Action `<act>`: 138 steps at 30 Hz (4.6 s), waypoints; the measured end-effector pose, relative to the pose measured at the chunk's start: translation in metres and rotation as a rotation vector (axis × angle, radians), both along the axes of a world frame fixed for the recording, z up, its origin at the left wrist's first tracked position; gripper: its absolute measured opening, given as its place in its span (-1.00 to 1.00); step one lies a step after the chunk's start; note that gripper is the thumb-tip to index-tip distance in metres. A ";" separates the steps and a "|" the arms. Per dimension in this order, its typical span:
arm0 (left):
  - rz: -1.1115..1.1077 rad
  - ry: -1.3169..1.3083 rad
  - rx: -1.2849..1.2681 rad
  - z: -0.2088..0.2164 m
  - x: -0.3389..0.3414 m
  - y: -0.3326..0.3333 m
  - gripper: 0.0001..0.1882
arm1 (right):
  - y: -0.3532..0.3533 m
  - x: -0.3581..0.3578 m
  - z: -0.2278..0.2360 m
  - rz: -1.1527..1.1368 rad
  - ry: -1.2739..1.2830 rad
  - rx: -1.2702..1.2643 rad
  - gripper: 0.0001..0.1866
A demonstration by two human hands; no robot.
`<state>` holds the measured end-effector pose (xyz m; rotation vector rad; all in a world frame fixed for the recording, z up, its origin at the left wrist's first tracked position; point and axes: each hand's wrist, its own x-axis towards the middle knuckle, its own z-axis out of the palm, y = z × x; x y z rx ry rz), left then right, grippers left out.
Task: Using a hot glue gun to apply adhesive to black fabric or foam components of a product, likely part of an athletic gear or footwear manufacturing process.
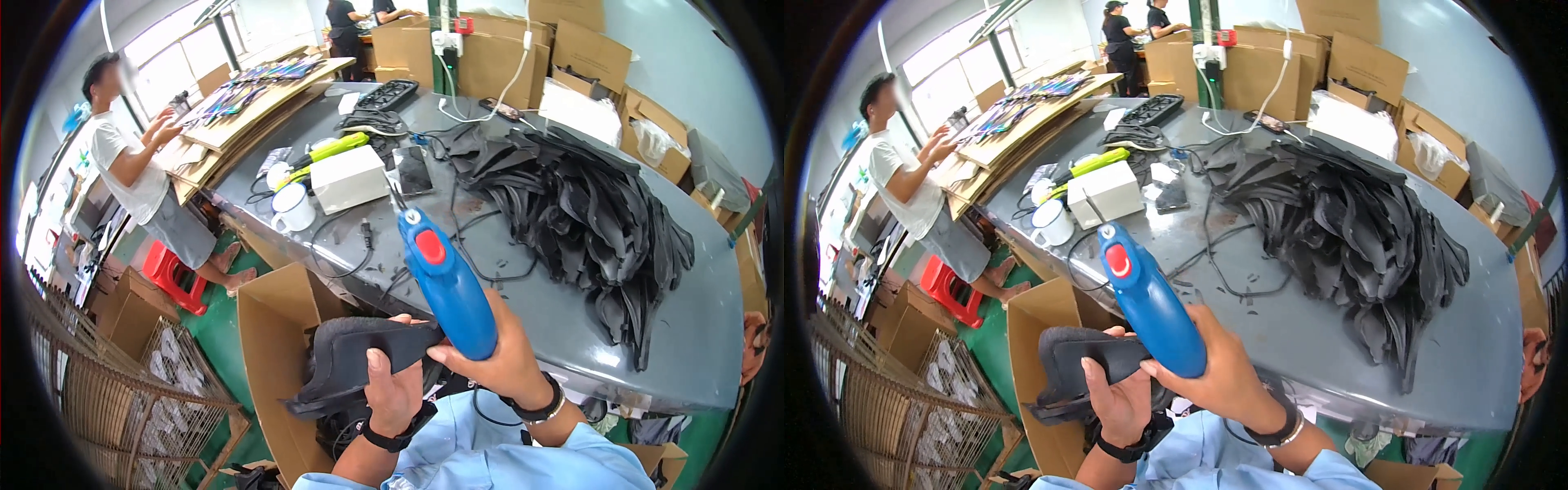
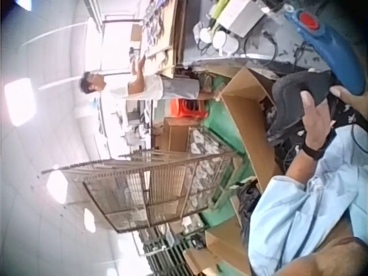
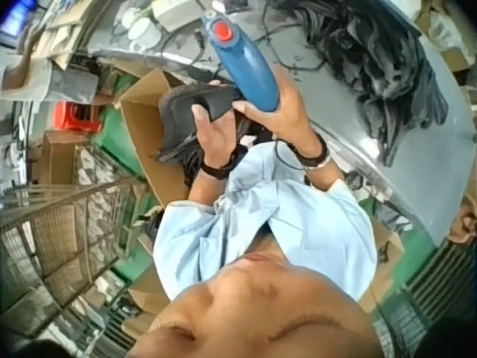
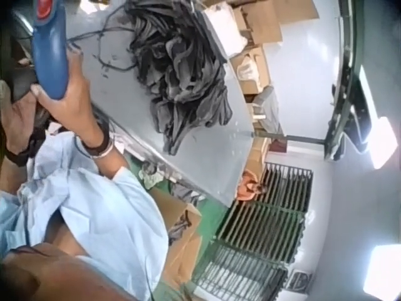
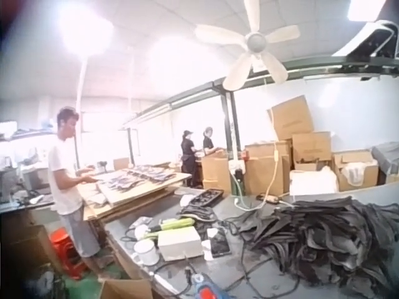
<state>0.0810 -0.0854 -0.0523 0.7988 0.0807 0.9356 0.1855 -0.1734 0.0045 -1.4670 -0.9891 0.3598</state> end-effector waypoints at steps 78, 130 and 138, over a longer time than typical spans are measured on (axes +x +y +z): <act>0.039 0.768 0.404 0.077 -0.076 0.076 -0.71 | -0.026 -0.037 -0.047 0.116 -0.661 -0.240 -0.39; 0.352 0.174 0.084 0.028 -0.064 0.057 -0.71 | -0.015 -0.031 -0.036 0.201 -0.566 -0.244 -0.41; 0.269 0.322 0.157 0.038 -0.071 0.060 -0.73 | -0.017 -0.030 -0.034 0.197 -0.576 -0.231 -0.42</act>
